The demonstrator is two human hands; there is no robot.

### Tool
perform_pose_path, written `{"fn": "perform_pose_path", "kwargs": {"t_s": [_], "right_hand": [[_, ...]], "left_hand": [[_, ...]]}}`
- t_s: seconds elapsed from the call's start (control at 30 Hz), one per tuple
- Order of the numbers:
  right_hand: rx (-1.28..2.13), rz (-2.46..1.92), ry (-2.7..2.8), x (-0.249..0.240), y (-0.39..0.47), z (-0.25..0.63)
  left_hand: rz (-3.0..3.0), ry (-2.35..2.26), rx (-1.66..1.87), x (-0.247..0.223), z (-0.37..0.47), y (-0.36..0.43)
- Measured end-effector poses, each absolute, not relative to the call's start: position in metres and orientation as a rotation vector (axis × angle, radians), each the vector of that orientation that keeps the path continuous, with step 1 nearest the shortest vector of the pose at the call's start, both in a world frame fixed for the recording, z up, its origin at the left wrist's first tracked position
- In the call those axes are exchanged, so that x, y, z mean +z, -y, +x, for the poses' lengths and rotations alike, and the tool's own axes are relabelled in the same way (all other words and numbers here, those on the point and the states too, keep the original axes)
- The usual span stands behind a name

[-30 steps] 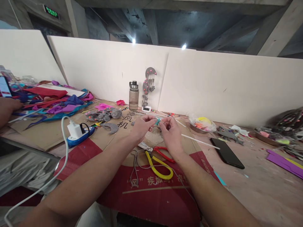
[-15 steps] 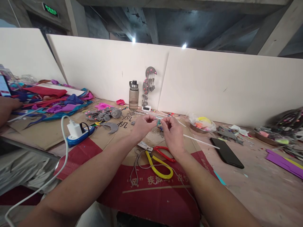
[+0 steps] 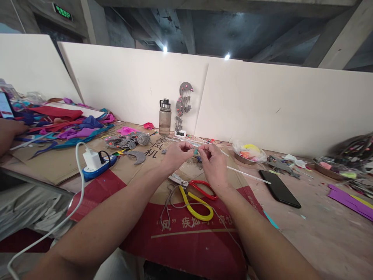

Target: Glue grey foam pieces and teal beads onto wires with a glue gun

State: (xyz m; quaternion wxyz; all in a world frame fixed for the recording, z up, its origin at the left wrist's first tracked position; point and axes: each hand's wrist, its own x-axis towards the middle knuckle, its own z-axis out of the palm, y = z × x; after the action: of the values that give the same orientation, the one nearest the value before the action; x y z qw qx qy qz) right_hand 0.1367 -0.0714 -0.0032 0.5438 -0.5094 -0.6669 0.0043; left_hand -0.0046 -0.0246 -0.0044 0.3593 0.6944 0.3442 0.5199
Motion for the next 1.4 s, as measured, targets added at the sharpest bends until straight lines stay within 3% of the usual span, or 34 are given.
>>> {"fn": "perform_pose_path", "kwargs": {"t_s": [0.33, 0.73, 0.93, 1.4], "right_hand": [[-0.026, -1.282, 1.647, -0.002, 0.070, 0.137], [0.293, -1.367, 1.518, -0.002, 0.057, 0.150], [0.258, -1.444, 1.466, 0.001, 0.055, 0.152], [0.277, -1.415, 1.475, -0.004, 0.054, 0.150]], "left_hand": [[1.925, -0.907, 1.296, -0.008, -0.009, 0.016], [1.808, -0.570, 1.235, 0.005, -0.016, 0.023], [1.516, -0.755, 1.389, 0.000, -0.018, 0.014], [1.898, -1.141, 1.306, -0.008, -0.016, 0.004]]}}
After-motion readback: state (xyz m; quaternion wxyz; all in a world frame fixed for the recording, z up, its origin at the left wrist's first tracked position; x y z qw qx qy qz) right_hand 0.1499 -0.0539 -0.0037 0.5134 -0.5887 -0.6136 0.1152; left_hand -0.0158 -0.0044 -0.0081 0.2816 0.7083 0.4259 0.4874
